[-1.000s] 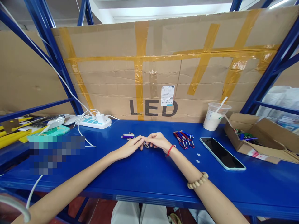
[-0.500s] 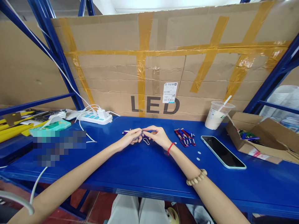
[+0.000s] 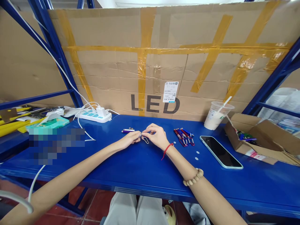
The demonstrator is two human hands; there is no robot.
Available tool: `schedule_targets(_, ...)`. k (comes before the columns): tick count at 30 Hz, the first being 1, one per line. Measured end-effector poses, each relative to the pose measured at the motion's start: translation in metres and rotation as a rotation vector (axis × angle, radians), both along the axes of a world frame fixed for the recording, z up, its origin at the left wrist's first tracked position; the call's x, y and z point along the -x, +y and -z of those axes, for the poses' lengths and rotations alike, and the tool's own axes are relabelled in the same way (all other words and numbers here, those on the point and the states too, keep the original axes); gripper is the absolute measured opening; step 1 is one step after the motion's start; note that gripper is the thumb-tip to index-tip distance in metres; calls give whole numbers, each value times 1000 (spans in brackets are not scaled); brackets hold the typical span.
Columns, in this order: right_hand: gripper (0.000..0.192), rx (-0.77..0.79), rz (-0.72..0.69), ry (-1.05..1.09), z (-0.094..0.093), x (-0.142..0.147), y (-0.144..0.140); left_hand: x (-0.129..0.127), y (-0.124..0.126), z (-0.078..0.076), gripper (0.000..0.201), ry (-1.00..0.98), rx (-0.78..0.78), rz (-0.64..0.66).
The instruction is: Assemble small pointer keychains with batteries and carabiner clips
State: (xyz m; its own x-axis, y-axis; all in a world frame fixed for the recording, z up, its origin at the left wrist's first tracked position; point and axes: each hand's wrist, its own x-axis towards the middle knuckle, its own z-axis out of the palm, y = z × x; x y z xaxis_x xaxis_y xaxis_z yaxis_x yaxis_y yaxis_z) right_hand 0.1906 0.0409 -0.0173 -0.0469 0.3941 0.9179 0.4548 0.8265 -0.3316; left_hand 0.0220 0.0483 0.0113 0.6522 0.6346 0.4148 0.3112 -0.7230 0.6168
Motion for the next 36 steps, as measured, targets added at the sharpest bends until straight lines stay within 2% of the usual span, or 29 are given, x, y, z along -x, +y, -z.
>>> schedule_targets(6,19,62,56,-10,2,-1,-1,6,4,0,36,106,-210,27)
schedule_targets(11,16,116,137,-42,4,2,-3,8,4,0,33,139,-300,1)
schedule_targets(18,17,190,153,-51,5,1,-1,8,11,1,28,73,-279,-11)
schedule_targets(22,21,184,143,-19,6,3,-1,7,12,1,28,2,-258,3)
schedule_targets(28,20,158,213,23,5,6,-5,6,12,1,28,-47,-249,22)
schedule_targets(32,23,193,208,47,5,6,-5,5,12,2,26,-53,-299,15)
schedule_targets(36,25,237,317,62,4,8,-8,4,13,2,25,-23,-374,-7)
